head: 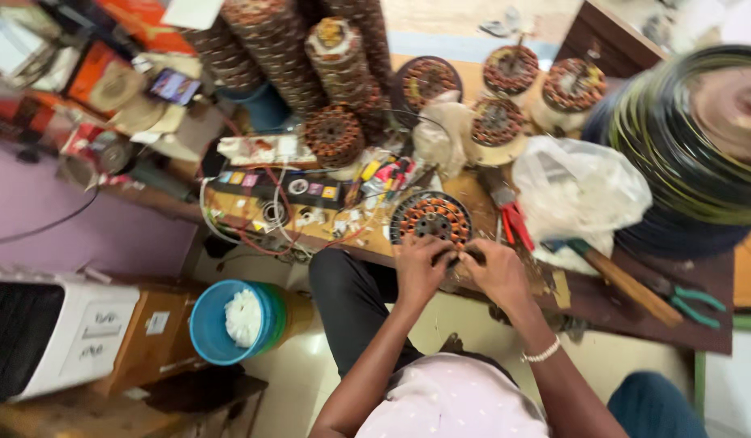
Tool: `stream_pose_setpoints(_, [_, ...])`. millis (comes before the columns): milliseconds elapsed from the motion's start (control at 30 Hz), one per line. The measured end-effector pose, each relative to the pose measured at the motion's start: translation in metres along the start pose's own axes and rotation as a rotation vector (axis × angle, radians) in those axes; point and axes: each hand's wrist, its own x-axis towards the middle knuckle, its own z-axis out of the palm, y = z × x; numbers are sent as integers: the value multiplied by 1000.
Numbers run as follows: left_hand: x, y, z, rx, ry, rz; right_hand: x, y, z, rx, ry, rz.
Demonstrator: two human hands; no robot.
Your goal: The person works on a motor stator, using a green-handled tool to adjust copper windings and a hammer to tap components. They also use scissors to cut a white tie and secure the windings.
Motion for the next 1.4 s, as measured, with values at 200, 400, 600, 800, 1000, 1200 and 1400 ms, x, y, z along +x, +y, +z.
stream_pose_setpoints(200, [-2, 6, -2, -19, -8, -27, 5, 30, 17, 218, -50, 150])
stream_pose_setpoints(400, [-2, 7, 0, -36, 36, -2, -14, 51, 14, 496, -11, 344])
stream_pose_setpoints(600, [-2, 9, -3, -24, 16, -34, -48, 46, -17, 996, 8, 443])
stream_pose_setpoints(800, [6, 18, -13, -23, -34, -64, -60, 58, -50, 1291, 193, 126])
stream_pose_setpoints(1000, [-9, -10, -19, -432, 317, -120, -49, 68, -1, 1136, 169, 355])
stream_pose_setpoints(1200, [-1, -105, 2, -831, 439, -644, -34, 58, 42, 1137, -118, 470])
stream_pose_setpoints(1400, [-3, -155, 40, -1118, 30, -860, -6, 35, 65, 1157, -98, 384])
